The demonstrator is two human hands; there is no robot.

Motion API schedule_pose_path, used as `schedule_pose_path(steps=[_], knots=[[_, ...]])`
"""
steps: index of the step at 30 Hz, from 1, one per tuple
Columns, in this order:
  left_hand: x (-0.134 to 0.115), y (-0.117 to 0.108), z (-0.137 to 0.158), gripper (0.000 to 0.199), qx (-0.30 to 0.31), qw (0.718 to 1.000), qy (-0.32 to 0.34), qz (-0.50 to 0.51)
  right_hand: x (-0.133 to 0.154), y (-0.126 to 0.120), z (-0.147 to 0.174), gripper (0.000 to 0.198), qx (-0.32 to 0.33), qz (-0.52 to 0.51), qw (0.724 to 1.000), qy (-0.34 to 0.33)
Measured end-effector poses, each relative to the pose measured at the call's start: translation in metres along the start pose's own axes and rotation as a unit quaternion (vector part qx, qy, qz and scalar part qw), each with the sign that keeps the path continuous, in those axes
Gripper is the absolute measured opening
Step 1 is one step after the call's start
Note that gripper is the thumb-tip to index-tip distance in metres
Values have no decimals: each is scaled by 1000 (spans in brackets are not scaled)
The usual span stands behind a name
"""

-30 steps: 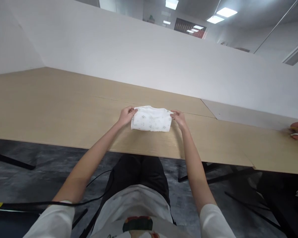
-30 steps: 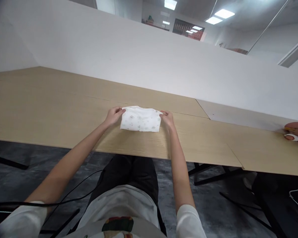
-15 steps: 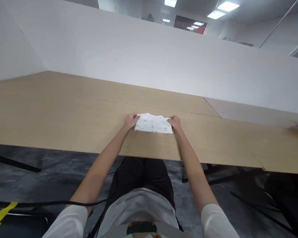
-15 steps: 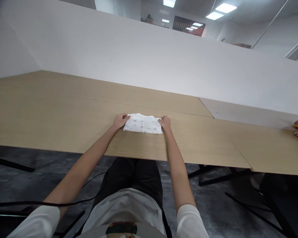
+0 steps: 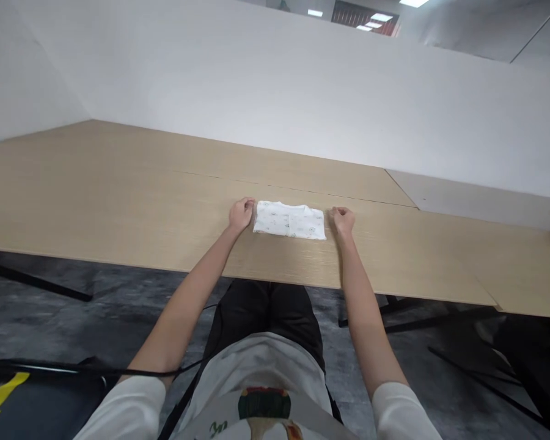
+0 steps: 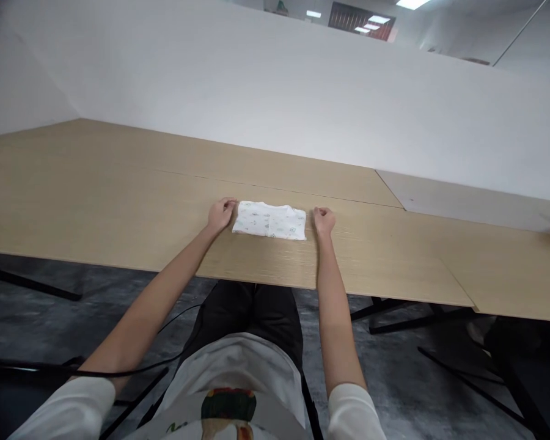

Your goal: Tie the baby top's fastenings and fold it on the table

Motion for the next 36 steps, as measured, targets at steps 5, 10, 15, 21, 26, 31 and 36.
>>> schedule_pose_path(steps=[5,10,15,21,26,31,36], knots=[[-8,8,1,39,42,998,49,7,-4,-6,2,32,-14,9,999,34],[-17,18,6,46,106,990,94,-24,17,11,11,33,39,2,999,-34],[-14,22,5,48,126,987,99,-32,39,36,25,29,140,58,978,-143],[-12,22,4,47,126,987,95,-29,43,37,27,28,148,119,967,-169],[-9,19,3,40,104,992,70,-28,43,36,26,21,142,112,968,-174],[-11,17,-1,24,77,996,53,-9,57,25,27,14,126,-25,981,-144],[-68,-36,-15,29,32,984,142,102,113,-27,20,24,93,-277,941,-169]])
Point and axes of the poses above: each hand's wrist, its own z-axis away from the middle knuckle, its own y-axis out of the palm, x = y × z, the point moved 9 cm from there along -z, towards the middle knuckle, and after that the axes turned 1 degree about -y, right-handed, at the moved point
